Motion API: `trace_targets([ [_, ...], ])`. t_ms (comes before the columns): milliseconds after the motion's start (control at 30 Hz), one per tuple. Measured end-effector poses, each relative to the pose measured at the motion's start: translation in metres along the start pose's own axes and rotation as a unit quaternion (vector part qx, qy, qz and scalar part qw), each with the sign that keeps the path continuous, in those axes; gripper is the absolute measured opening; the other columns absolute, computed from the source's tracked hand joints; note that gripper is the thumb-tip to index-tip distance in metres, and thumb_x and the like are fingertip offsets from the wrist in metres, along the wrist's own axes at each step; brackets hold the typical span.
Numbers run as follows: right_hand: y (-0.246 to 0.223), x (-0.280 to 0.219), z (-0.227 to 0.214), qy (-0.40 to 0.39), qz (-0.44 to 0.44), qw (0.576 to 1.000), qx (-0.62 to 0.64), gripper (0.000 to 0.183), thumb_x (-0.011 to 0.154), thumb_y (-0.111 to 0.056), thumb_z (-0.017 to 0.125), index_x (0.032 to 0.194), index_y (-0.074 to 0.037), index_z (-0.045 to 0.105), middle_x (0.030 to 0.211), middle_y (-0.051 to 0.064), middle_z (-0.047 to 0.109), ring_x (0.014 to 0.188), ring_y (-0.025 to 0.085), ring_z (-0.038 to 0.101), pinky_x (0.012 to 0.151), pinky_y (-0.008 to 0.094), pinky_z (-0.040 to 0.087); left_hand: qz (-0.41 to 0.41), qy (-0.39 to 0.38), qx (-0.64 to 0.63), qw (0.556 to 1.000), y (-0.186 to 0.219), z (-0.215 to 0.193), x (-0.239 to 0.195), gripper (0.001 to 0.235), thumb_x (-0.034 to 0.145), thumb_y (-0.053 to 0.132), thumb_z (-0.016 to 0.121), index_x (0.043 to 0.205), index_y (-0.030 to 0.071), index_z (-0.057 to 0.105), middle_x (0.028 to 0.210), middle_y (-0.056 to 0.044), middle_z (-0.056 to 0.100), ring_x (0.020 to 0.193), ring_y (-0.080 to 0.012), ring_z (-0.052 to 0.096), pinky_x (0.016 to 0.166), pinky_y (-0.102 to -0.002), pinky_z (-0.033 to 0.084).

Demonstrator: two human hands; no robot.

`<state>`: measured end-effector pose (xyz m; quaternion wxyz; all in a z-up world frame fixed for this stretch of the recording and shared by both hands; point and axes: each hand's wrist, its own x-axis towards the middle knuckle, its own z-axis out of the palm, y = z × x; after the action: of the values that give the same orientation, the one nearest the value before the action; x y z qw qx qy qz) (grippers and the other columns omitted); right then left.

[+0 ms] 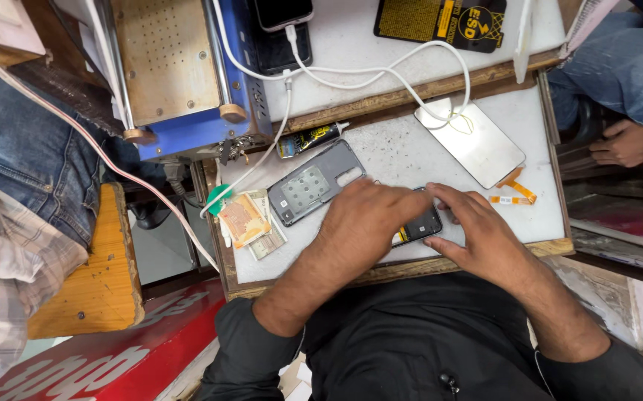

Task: The person disassembles a smartphone on a workbench, using a red-handled tool to pry open the casing and remove the battery. They handle the phone's internal components, including the motherboard and battery, and interact with another person who hands over a different phone.

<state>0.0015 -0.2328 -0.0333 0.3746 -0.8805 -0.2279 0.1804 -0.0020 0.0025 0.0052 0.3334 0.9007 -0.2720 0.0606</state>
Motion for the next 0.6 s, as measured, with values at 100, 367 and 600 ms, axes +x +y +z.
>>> trace_targets([
  [100,-0.0034,0.0022,0.0001,0.017,-0.021,1.000,-0.008,0.083,0.075,-0.023,0.084,0.147,-0.007,0.047,0.127,0.014,0.065,0.112,0.029,0.062,0.091,0.041,0.053,-0.147,-0.043,0.103,0.983,0.0009,-0.0047,0.0048,0.037,0.098,0.034,0.074,0.124,0.010,0.066,0.087,-0.006,0.072,0.082,-0.0275,0.071,0.082,-0.043,0.054],
  [367,-0.0071,0.0047,0.0012,0.024,-0.048,0.998,-0.038,0.075,0.079,-0.023,0.081,0.144,-0.003,0.048,0.136,0.018,0.061,0.115,0.033,0.060,0.096,0.044,0.051,-0.075,-0.003,0.037,0.996,-0.0027,-0.0006,0.0003,0.026,0.096,0.019,0.072,0.120,0.010,0.065,0.098,-0.005,0.072,0.086,-0.0275,0.070,0.082,-0.044,0.052],
  [600,-0.0066,0.0066,0.0025,0.025,-0.032,0.998,-0.044,0.071,0.080,-0.021,0.079,0.143,-0.004,0.051,0.139,0.017,0.060,0.116,0.033,0.060,0.098,0.045,0.050,-0.098,-0.008,0.078,0.992,-0.0002,-0.0042,0.0051,0.029,0.096,0.027,0.075,0.117,0.009,0.066,0.083,-0.004,0.069,0.080,-0.0274,0.069,0.079,-0.042,0.053],
])
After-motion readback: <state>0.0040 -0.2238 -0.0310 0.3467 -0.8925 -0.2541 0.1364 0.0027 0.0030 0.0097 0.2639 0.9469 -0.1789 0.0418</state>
